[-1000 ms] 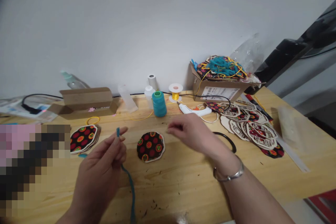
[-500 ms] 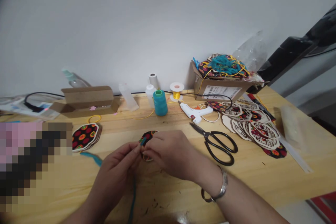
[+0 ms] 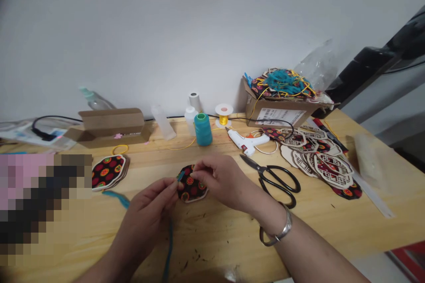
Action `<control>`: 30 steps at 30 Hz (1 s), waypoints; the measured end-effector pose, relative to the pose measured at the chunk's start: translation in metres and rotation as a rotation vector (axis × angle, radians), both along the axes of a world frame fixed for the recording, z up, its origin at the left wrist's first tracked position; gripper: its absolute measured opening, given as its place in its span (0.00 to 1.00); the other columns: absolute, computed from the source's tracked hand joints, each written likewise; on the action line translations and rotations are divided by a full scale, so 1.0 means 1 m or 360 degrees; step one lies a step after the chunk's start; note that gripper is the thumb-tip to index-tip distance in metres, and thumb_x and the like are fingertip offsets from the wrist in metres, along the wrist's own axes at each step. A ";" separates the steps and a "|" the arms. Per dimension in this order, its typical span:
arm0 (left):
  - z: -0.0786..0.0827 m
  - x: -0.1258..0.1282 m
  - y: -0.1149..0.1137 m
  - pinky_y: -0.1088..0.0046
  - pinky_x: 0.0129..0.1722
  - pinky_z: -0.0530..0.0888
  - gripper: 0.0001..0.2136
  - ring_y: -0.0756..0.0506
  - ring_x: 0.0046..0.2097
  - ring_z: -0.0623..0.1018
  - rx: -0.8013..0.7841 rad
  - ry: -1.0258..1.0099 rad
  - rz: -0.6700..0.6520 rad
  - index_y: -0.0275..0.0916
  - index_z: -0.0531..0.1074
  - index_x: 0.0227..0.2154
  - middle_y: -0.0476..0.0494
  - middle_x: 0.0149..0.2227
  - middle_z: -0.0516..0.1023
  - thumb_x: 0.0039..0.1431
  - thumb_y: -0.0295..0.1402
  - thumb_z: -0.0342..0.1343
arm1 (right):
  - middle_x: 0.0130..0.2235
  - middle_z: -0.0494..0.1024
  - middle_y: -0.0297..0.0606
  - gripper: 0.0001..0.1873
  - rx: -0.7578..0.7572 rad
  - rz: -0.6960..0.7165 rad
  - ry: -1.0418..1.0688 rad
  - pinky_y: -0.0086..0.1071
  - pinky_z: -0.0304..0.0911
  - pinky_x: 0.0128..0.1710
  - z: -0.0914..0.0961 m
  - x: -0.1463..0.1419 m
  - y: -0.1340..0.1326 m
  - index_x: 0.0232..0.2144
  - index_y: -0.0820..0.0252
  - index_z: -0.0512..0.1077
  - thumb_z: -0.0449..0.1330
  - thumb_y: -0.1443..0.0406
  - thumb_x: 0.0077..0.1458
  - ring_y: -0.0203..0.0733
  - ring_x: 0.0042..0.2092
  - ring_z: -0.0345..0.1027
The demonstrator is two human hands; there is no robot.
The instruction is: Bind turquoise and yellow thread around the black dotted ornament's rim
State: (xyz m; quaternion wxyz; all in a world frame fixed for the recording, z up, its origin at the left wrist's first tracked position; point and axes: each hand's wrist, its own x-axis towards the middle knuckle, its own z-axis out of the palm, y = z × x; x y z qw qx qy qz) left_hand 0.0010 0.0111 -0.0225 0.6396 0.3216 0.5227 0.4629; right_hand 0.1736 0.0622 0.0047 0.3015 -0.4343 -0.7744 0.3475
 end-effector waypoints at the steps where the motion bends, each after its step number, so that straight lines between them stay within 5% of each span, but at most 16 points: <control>1: 0.000 0.000 0.000 0.83 0.25 0.61 0.05 0.54 0.27 0.65 0.0002 0.0010 0.0001 0.42 0.75 0.30 0.54 0.21 0.65 0.51 0.35 0.58 | 0.26 0.71 0.32 0.05 0.0005 -0.0022 -0.0009 0.26 0.55 0.29 0.000 0.000 0.000 0.25 0.62 0.70 0.57 0.68 0.52 0.32 0.29 0.61; 10: 0.009 0.001 0.003 0.81 0.21 0.58 0.07 0.54 0.22 0.60 0.0041 0.0131 -0.0007 0.37 0.75 0.27 0.53 0.19 0.67 0.50 0.36 0.57 | 0.26 0.69 0.32 0.06 0.0212 0.0171 0.0035 0.27 0.55 0.31 0.008 0.004 -0.004 0.25 0.62 0.67 0.55 0.70 0.54 0.32 0.31 0.61; 17: 0.016 0.001 0.005 0.80 0.18 0.50 0.10 0.55 0.19 0.53 0.0092 0.0150 0.0168 0.34 0.76 0.32 0.57 0.13 0.57 0.52 0.36 0.56 | 0.27 0.71 0.33 0.05 0.0133 0.0956 -0.0103 0.26 0.58 0.35 0.017 0.003 -0.014 0.27 0.61 0.70 0.56 0.67 0.54 0.33 0.33 0.63; 25: 0.011 0.004 -0.001 0.79 0.17 0.49 0.07 0.56 0.19 0.54 0.0025 -0.0021 -0.0143 0.36 0.76 0.27 0.54 0.17 0.63 0.52 0.33 0.57 | 0.25 0.71 0.32 0.06 0.0222 0.0304 -0.0029 0.26 0.55 0.30 0.007 -0.001 -0.009 0.24 0.62 0.70 0.57 0.68 0.52 0.31 0.29 0.62; 30: 0.012 0.005 -0.001 0.80 0.18 0.50 0.08 0.56 0.20 0.55 0.0026 -0.0013 -0.0229 0.35 0.76 0.26 0.48 0.23 0.72 0.53 0.34 0.55 | 0.25 0.72 0.32 0.06 0.0196 0.0202 -0.0021 0.26 0.55 0.30 0.002 -0.001 -0.008 0.24 0.61 0.72 0.57 0.71 0.51 0.31 0.29 0.63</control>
